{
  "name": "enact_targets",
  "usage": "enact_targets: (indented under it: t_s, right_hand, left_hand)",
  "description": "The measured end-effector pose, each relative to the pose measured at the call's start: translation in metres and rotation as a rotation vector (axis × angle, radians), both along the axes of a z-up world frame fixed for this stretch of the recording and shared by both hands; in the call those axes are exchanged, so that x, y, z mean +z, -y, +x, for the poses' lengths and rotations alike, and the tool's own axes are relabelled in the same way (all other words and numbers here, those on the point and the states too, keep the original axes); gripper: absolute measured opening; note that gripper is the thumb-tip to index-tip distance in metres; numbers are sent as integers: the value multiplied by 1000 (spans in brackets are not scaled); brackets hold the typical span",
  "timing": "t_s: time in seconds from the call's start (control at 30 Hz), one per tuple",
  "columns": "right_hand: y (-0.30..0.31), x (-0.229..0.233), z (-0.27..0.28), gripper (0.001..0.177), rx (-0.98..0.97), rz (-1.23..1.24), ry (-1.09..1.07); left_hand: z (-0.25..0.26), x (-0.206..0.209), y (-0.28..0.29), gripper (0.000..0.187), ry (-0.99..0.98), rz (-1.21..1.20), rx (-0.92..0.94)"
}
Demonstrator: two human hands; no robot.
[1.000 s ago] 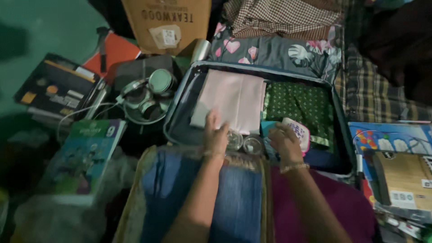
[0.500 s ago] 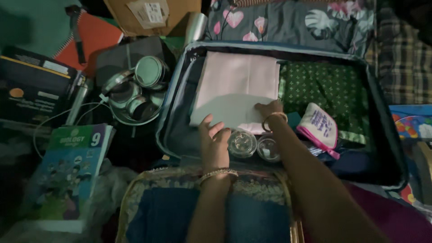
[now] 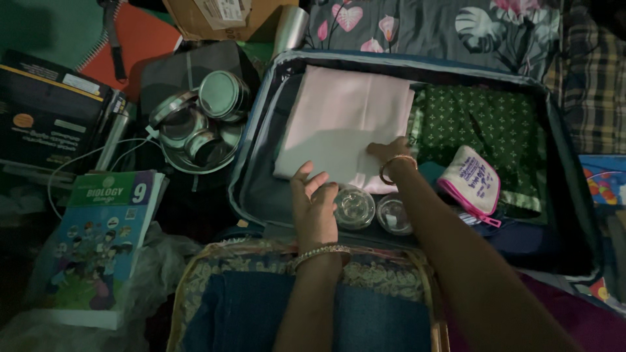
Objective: The person folds and packs various clothing items into an open suitcase. They handle shirts, pants, and other garments, arranging them neatly inside the suitcase.
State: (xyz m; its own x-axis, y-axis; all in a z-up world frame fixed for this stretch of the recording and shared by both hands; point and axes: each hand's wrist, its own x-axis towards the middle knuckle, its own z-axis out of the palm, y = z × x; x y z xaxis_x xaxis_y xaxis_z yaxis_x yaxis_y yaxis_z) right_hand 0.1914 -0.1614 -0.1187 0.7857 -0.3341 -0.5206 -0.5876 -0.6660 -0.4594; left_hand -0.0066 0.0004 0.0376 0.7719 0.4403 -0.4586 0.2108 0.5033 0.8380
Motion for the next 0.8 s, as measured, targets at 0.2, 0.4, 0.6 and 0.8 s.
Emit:
enact_targets:
  t_s: [0.2, 0.4, 0.6, 0.8]
  right_hand:
    - [21, -26, 7, 39, 516, -1, 57]
    - [9, 24, -15, 48, 26, 435, -15]
    - [-7, 17, 1, 53, -210, 1086, -89]
    - [-24, 98, 30, 52, -131, 1160, 124]
  left_hand:
    - [1, -9, 1, 64, 38, 7, 25]
    - [2, -8, 2, 63, 7, 42, 6]
    - [4, -15, 4, 61, 6, 0, 46]
    - [14, -61, 4, 37, 176, -139, 6]
